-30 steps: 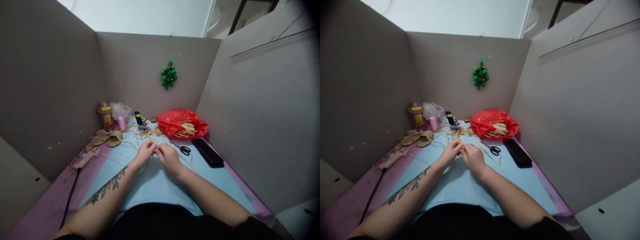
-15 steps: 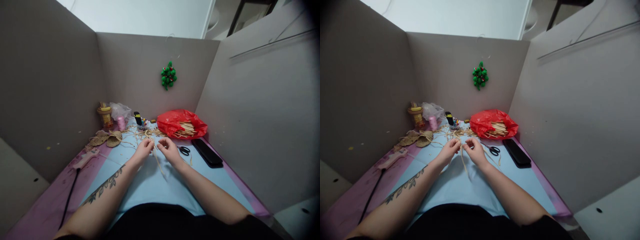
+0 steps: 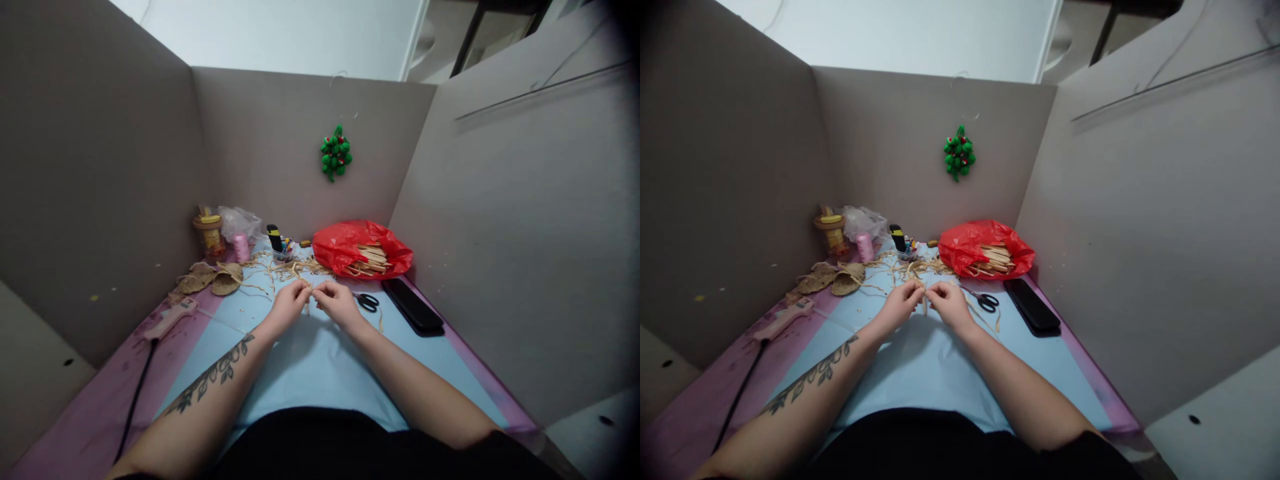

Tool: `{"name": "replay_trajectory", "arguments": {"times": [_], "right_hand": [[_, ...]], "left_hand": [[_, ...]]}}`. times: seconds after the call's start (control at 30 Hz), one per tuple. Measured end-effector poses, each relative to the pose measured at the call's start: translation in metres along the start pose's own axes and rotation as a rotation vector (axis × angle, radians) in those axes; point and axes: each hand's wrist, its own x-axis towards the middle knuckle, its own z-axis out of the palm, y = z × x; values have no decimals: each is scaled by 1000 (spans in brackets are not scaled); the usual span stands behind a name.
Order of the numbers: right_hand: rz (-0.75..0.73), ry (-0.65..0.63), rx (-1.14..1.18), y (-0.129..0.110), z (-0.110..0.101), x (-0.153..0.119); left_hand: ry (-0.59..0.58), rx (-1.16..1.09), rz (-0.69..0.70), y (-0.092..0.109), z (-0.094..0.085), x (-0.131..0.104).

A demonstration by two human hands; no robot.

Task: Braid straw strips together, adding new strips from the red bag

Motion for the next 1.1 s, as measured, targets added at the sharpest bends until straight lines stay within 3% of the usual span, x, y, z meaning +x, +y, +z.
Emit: {"name": "replay_trajectory", "arguments": {"times": [0.27, 0.43, 0.6, 0.73, 0.83, 1.0, 1.1], "right_hand": [[-10, -35, 2, 5, -3, 3], [-72, 45, -73, 5, -2, 2], [17, 128, 34, 0, 6, -2], [61, 161, 211, 0, 9, -2], [102, 176, 336, 1, 10, -2], [141, 211, 408, 8, 10, 2], [115, 206, 412, 16, 8, 6]], "left_hand": [[-105, -68, -44, -6, -7, 4], [-6, 6, 30, -1, -13, 5], [26, 16, -34, 2, 2, -7], [83, 274, 135, -1, 13, -16], [46, 545, 262, 1, 15, -20], [-60, 889, 284, 12, 19, -24], [-103, 899, 309, 14, 18, -25]]}}
